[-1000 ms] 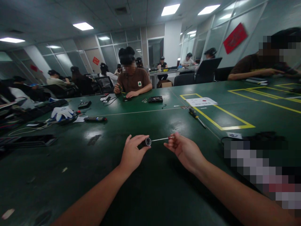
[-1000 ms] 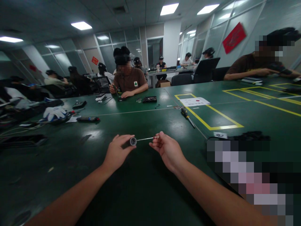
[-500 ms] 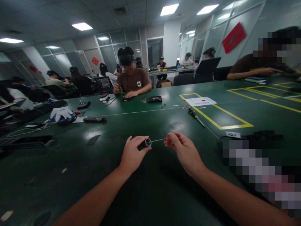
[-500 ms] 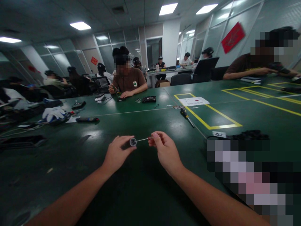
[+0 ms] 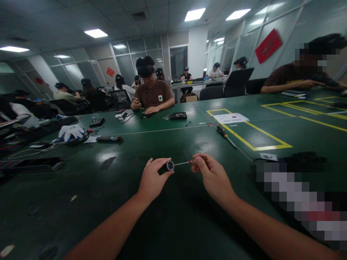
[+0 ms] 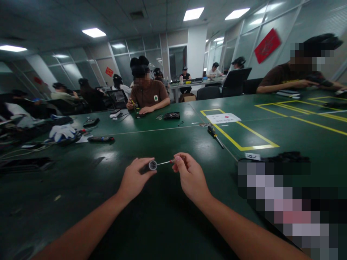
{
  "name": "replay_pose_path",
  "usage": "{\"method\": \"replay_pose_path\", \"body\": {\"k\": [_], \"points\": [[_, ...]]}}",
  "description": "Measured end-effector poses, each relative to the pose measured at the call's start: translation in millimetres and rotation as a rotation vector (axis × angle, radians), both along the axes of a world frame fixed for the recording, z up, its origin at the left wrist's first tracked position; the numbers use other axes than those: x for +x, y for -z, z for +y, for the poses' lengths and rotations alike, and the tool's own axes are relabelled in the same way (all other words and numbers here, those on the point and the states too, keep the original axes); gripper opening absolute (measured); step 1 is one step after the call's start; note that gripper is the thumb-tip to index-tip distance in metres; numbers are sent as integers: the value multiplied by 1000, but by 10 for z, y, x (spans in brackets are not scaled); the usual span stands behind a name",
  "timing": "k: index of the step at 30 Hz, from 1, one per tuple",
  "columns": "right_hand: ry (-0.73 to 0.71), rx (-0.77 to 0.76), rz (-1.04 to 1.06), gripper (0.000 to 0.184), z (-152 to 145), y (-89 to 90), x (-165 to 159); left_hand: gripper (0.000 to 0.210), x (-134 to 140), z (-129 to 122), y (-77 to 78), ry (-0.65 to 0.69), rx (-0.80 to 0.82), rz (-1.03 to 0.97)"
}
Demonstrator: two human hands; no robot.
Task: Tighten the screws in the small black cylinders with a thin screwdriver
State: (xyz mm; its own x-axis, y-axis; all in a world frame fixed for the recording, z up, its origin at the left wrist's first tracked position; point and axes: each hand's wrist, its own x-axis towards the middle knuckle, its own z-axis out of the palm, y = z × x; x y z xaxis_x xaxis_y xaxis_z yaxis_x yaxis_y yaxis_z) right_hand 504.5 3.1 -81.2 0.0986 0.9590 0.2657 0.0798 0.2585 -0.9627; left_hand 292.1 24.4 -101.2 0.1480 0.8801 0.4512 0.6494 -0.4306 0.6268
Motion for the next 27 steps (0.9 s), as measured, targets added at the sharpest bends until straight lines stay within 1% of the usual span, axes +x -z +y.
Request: {"method": "replay_pose_path", "body": {"k": [10, 27], "points": [[-2, 18, 19, 26, 6, 36, 1, 39, 9, -1, 3, 14, -10, -5], [-22, 0, 71, 28, 2, 54, 10, 36, -1, -8, 31, 28, 1, 26]]}}
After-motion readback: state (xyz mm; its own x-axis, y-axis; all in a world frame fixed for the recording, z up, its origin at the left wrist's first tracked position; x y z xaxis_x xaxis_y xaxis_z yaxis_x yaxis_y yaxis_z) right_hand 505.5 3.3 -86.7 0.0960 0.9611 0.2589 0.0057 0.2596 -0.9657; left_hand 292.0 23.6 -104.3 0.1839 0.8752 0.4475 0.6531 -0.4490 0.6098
